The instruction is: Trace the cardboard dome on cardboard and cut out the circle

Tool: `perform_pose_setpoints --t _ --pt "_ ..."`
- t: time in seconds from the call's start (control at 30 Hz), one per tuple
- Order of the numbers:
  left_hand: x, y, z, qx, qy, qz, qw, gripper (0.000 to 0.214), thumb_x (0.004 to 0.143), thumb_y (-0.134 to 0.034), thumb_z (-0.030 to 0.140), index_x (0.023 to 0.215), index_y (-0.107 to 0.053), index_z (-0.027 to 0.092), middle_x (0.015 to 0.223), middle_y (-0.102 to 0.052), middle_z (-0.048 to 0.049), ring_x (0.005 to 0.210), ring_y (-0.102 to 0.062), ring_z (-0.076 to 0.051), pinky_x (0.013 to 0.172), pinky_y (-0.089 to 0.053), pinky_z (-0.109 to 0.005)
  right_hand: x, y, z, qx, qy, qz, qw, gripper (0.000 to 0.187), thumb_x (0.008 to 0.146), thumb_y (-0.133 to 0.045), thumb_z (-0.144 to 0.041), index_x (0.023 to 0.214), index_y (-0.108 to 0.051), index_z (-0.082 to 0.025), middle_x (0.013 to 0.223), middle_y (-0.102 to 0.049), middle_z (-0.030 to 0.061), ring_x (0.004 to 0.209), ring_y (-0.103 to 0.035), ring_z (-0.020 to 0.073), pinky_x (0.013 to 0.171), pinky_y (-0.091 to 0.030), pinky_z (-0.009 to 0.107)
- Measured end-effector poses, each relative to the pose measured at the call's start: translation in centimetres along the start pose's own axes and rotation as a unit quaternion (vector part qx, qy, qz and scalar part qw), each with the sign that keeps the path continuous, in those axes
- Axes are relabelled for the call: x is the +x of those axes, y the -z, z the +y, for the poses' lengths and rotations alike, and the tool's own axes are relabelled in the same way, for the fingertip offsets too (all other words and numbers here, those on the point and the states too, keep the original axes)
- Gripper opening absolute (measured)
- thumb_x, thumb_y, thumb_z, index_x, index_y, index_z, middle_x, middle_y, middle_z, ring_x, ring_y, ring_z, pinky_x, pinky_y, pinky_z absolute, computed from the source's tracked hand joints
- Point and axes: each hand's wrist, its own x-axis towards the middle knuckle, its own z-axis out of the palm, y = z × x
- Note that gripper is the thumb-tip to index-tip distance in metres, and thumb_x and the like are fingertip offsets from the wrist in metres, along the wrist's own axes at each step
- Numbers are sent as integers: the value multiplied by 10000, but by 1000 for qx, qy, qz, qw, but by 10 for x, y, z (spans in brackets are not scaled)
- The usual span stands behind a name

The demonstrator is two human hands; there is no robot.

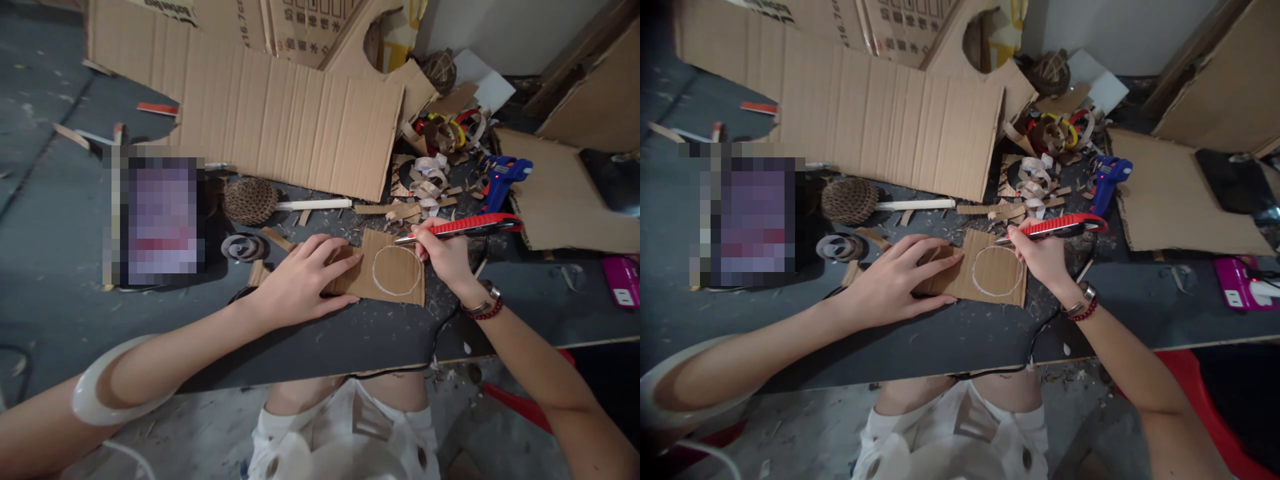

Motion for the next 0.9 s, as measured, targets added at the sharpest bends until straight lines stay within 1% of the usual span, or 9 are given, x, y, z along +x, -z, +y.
perform_pose_setpoints --t 0.17,0.37,0.8,0.9 --pt "0 0 0 0 -5 5 1000 554 885 -557 506 1296 -584 136 1258 -542 -189 1165 -495 -342 958 -490 -532 2 0 1 25 -6 6 1000 286 749 -687 -310 549 -511 -205 389 -481 -76 342 -424 56 375 -356 198" --pt "0 1 1 0 -3 7 1000 552 882 -563 502 1291 -588 133 1261 -540 -190 1165 -499 -342 957 -491 -531 3 1 3 32 -6 11 999 256 754 -661 -273 556 -515 -203 382 -475 -79 335 -414 49 371 -340 191" --pt "0 0 0 2 -1 3 1000 554 886 -555 511 1304 -577 148 1266 -540 -184 1171 -494 -338 957 -491 -533 2 1 1 25 5 -4 1000 261 760 -659 -288 561 -512 -205 392 -480 -74 349 -424 55 385 -345 200" --pt "0 0 0 0 0 2 1000 551 884 -559 507 1298 -583 144 1263 -542 -188 1173 -493 -343 956 -489 -539 0 1 1 7 10 -6 1000 269 779 -647 -292 567 -504 -207 400 -475 -75 361 -425 59 400 -347 209"
